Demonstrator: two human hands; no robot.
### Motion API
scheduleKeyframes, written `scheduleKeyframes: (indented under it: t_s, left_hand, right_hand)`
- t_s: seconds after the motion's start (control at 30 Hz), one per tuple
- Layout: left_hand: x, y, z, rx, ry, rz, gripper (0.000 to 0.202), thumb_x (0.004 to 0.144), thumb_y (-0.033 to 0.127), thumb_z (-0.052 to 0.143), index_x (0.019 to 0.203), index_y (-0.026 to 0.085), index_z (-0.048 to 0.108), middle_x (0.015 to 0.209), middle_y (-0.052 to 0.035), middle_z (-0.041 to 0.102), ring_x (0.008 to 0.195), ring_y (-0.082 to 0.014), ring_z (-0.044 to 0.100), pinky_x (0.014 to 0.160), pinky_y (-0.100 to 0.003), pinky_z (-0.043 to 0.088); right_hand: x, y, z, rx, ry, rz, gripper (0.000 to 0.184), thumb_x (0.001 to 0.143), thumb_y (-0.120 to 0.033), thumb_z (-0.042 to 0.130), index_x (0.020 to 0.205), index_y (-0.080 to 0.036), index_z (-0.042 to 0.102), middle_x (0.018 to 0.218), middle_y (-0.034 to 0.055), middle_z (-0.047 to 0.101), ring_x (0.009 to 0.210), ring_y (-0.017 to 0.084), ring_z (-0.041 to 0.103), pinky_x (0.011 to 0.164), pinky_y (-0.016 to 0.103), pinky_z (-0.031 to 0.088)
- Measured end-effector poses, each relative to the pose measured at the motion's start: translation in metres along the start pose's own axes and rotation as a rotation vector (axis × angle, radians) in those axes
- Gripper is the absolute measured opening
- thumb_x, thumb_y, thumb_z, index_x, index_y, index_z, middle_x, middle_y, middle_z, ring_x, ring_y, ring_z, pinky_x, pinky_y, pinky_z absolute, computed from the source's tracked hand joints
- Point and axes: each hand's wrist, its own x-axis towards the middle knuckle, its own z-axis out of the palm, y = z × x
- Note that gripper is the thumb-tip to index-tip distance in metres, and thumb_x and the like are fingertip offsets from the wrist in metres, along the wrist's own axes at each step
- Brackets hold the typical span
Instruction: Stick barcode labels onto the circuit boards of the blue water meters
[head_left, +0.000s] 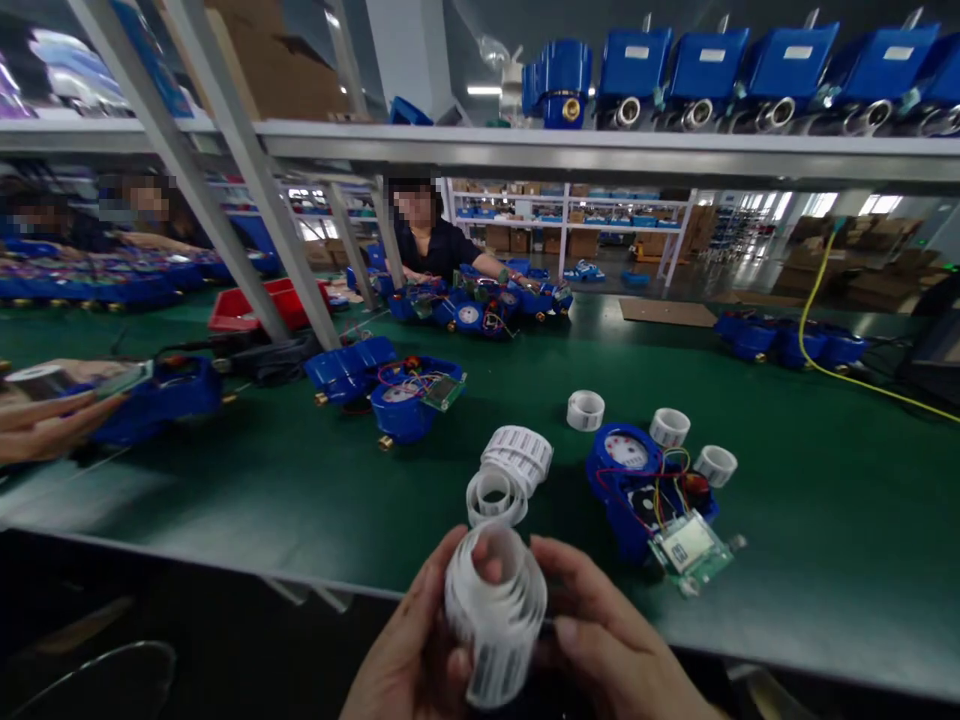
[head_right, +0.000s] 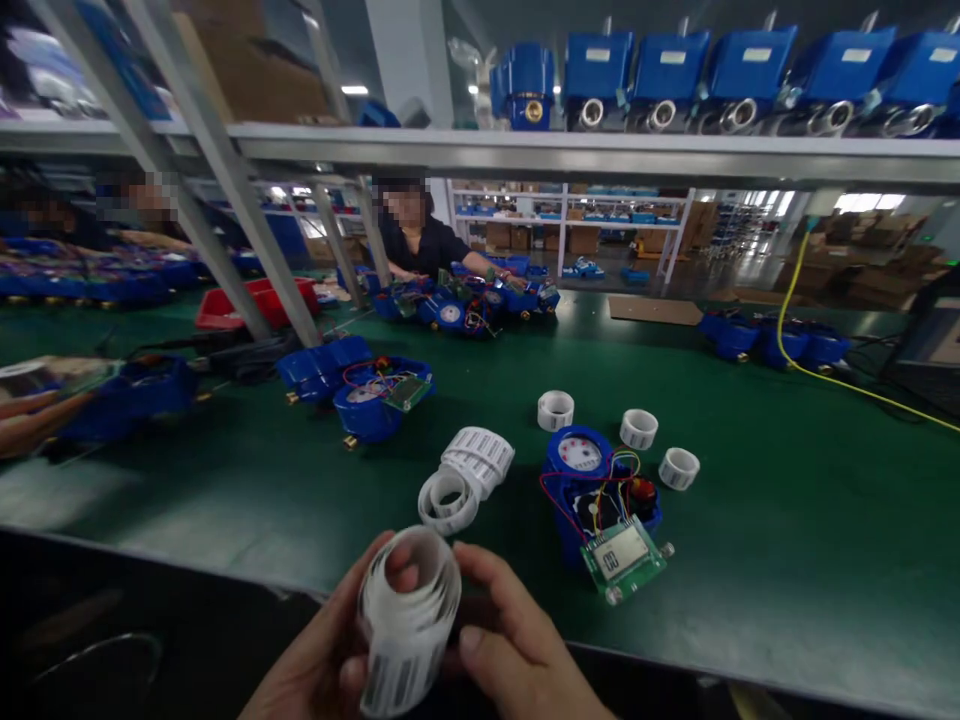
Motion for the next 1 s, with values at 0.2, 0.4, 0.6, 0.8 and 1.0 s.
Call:
scheduleKeyframes:
  t_s: [0.2,0.4,0.6,0.8,1.0]
  left_hand:
    - [0.008,-0.001,0.001,-0.053,-0.054,-0.019,0.044,0.094,0.002,0.047,0.133,0.021,0.053,0.125,-0.0103,0.067,0.075,-0.0099,0.072,0.047,-0.01,0.053]
    - [0.009,-0.006,0.007,-0.039,-0.115,-0.086,0.04,0.097,0.012,0.046,0.137,0.015,0.049,0.113,-0.0164,0.068,0.036,0.0038,0.043,0.028,-0.004,0.03]
    - [0.007,-0.015,0.009,0.038,-0.149,-0.114,0.043,0.097,0.026,0.05,0.14,0.024,0.044,0.119,-0.0158,0.066,0.033,0.0052,0.037,0.029,-0.007,0.034]
    - [-0.007,-0.023,0.014,0.275,-0.202,-0.005,0.081,0.082,0.019,0.072,0.146,0.043,0.027,0.117,-0.007,0.066,0.04,-0.0033,0.054,0.037,-0.015,0.046]
    - [-0.002,-0.02,0.015,0.392,-0.061,0.023,0.058,0.087,0.028,0.065,0.14,0.034,0.04,0.091,-0.0007,0.065,0.041,-0.0022,0.044,0.037,-0.012,0.037]
  right_hand:
    - [-0.004,-0.003,-0.014,-0.115,-0.025,0.012,0.058,0.082,-0.03,0.067,0.138,-0.03,0.05,0.142,0.0114,0.054,0.107,0.024,0.068,0.096,0.044,0.051]
    - [-0.001,-0.001,-0.02,-0.726,0.062,-0.166,0.052,0.086,-0.025,0.068,0.135,-0.033,0.053,0.154,0.0101,0.034,0.12,0.024,0.06,0.092,0.035,0.056]
    - [0.007,-0.011,-0.017,-1.001,0.17,-0.29,0.036,0.077,-0.026,0.077,0.11,-0.022,0.063,0.115,0.0081,0.066,0.106,0.024,0.064,0.088,0.034,0.055]
    - [0.011,-0.01,-0.01,-0.884,0.308,-0.002,0.031,0.074,-0.029,0.077,0.098,-0.021,0.06,0.089,0.0035,0.071,0.08,0.021,0.067,0.071,0.031,0.052]
    - [0.001,-0.001,-0.012,-0.539,0.18,0.027,0.045,0.075,-0.031,0.077,0.112,-0.023,0.052,0.098,0.0041,0.07,0.074,0.015,0.064,0.062,0.026,0.05]
